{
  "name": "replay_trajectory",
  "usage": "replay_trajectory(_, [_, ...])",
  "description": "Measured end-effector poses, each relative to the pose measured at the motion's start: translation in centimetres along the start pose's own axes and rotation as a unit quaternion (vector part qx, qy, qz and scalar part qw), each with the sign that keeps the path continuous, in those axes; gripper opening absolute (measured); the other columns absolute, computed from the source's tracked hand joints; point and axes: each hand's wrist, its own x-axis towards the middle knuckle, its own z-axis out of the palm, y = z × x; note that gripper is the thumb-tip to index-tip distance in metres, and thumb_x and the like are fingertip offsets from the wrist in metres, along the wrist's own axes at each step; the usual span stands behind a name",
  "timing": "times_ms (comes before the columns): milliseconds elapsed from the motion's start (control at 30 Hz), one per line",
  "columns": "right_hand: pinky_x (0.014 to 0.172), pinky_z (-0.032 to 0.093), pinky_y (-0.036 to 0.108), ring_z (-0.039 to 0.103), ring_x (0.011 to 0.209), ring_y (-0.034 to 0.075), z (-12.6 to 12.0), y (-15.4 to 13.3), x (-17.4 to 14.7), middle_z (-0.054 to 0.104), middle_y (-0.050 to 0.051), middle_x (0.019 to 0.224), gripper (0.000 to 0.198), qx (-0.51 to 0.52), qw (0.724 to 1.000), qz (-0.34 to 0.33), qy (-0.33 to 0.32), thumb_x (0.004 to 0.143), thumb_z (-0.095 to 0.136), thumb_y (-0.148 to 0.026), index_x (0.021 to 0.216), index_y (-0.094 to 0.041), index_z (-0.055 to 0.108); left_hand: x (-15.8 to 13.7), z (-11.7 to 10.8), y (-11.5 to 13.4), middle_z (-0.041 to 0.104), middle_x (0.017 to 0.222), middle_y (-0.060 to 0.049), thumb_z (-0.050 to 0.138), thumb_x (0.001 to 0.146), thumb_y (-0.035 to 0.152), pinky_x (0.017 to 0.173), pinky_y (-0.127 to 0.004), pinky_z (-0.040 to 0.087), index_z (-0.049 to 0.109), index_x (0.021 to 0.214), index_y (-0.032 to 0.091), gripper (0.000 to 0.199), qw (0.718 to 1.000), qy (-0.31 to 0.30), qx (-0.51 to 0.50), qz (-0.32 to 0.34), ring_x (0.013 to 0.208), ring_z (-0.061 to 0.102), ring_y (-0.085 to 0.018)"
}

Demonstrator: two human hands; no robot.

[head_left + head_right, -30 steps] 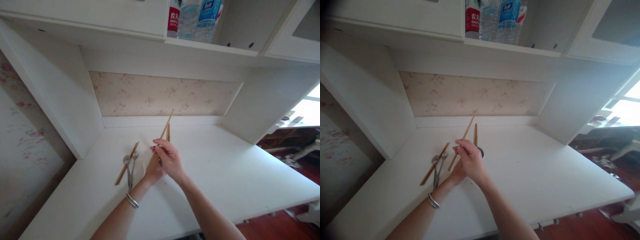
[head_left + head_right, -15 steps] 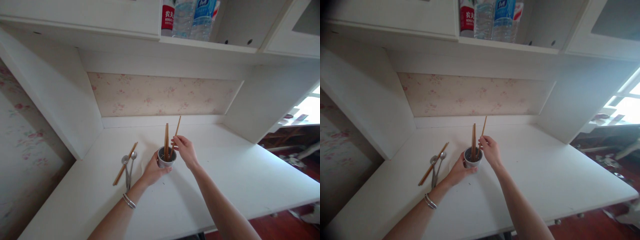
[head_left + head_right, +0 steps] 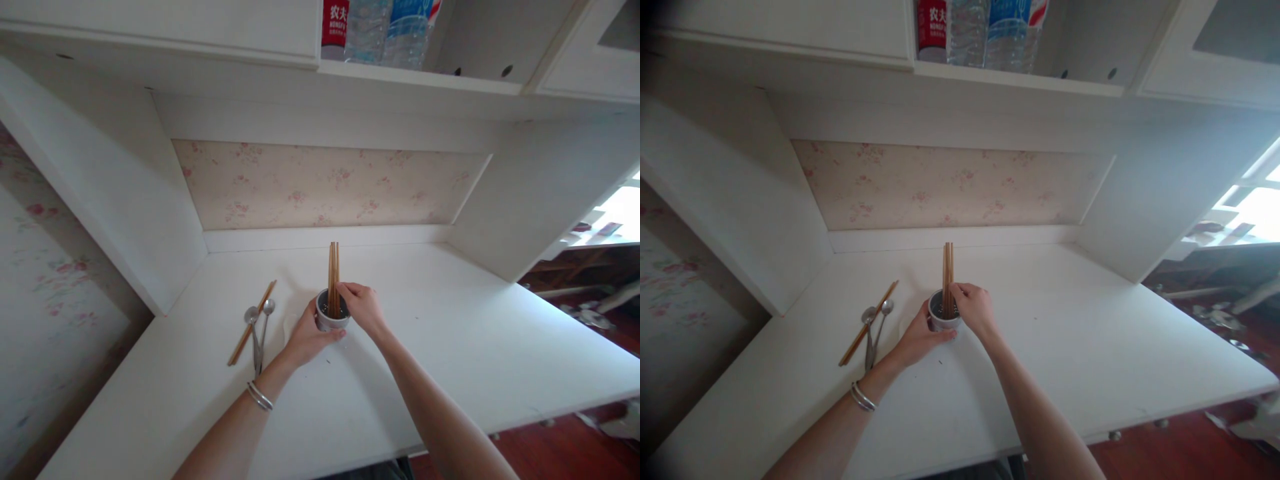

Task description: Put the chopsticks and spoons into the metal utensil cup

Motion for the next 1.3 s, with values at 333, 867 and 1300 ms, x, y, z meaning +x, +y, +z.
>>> replay_trajectory(333, [0.096,0.044,0.038,0.058,0.111,0.020,0.5,2.1,-2.9,0.059,0.007,0.126,0.072,0.320,0.937,0.014,-0.137,0.075,0.070,-0.037,0.137,-0.026,0.036,-0.2,0.1,0.5,0.059,0.123,-0.010,0.080,0.061,0.021,0.097,-0.039,0.043,0.047,0.125,0.020,0.073,0.999,-0.004,0.043,0.031,0.111,0.057,-0.024])
replay_trajectory(867, [0.090,0.046,0.042,0.059,0.105,0.024,0.4,2.6,-3.4,0.064,0.007,0.113,0.065,0.329,0.936,0.007,-0.124,0.068,0.076,-0.035,0.125,-0.023,0.048,-6.2,-12.3,7.1,0.067,0.090,-0.004,0.045,0.087,0.036,0.070,-0.026,0.039,0.061,0.086,0.021,0.022,0.758,0.090,0.639,-0.094,0.082,0.061,-0.018])
replay_trajectory(1300, [0.092,0.046,0.042,0.059,0.106,0.024,0.5,2.8,-3.5,0.063,0.008,0.116,0.065,0.344,0.931,0.006,-0.123,0.067,0.076,-0.035,0.124,-0.023,0.047,-4.7,-15.4,5.1,0.071,0.086,-0.013,0.041,0.083,0.047,0.063,-0.028,0.038,0.066,0.082,0.018,0.038,0.698,0.035,0.677,-0.233,0.082,0.065,-0.026])
